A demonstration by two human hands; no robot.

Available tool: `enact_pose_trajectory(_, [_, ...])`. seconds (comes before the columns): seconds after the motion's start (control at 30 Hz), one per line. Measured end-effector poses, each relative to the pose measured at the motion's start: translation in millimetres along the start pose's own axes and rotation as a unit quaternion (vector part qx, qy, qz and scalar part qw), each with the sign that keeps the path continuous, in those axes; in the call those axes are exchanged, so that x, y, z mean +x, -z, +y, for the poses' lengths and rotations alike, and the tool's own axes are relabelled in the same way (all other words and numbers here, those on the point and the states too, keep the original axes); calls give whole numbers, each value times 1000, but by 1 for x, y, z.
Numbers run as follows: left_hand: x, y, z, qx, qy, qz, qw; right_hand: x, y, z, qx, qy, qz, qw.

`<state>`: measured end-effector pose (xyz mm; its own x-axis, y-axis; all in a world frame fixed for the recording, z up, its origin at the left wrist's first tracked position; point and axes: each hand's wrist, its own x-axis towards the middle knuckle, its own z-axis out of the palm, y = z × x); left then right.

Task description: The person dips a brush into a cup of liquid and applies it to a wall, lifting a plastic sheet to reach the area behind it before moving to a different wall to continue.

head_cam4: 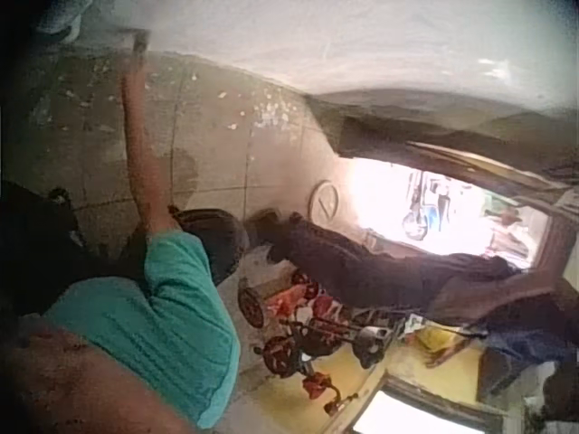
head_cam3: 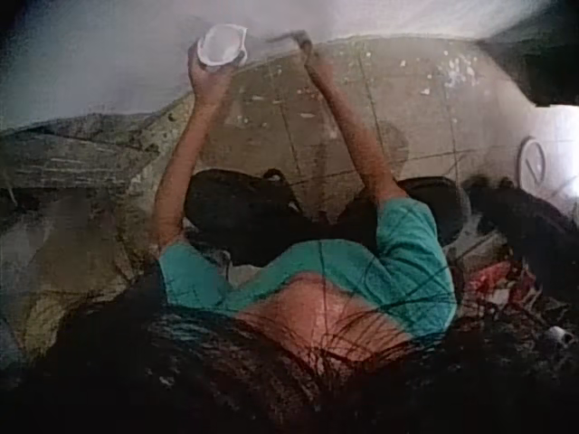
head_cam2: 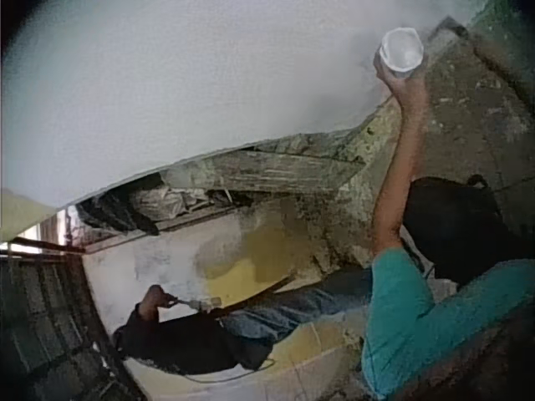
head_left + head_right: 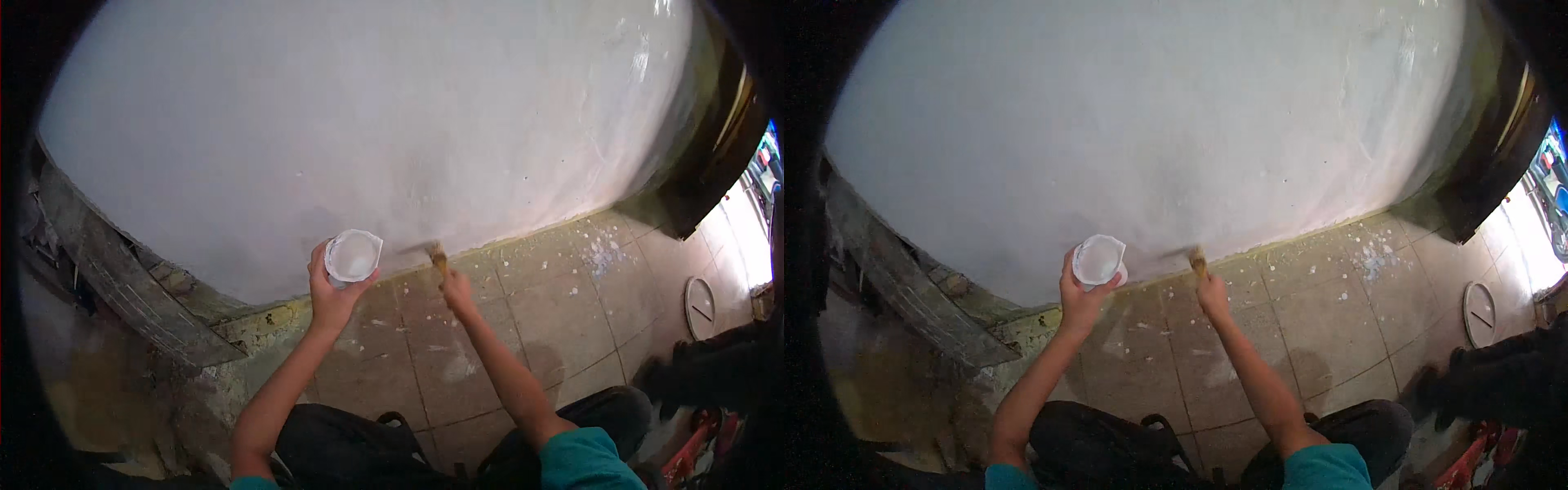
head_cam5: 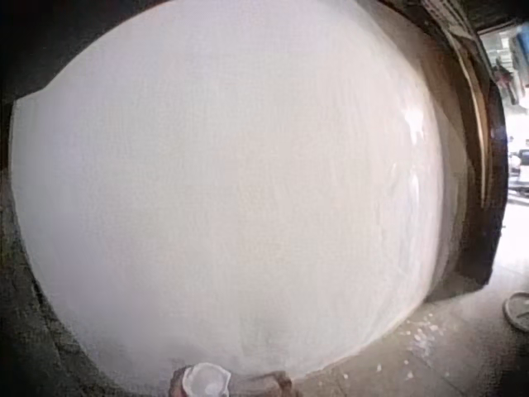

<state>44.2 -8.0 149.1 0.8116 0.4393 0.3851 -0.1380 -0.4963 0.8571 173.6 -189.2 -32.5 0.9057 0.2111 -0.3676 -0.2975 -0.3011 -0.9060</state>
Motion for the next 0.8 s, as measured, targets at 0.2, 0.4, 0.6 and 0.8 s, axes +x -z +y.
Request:
enact_pose_trajectory(0.2, [4,-2,0,4,19,-1,1000,-84,78,-177,155,160,-6,975])
enact_pose_trajectory(0.4, [2,3,2,5,38,0,999,-93,78,-194,219,342,24,914])
enact_pose_trajectory(0.6, [1,-11,4,-20,4,-12,1000,3,33,14,-18,177,171,969])
enact_pose_trajectory(0.8, [-1,-7,10,-40,27,-9,999,-6,51,-27,-113,95,132,980])
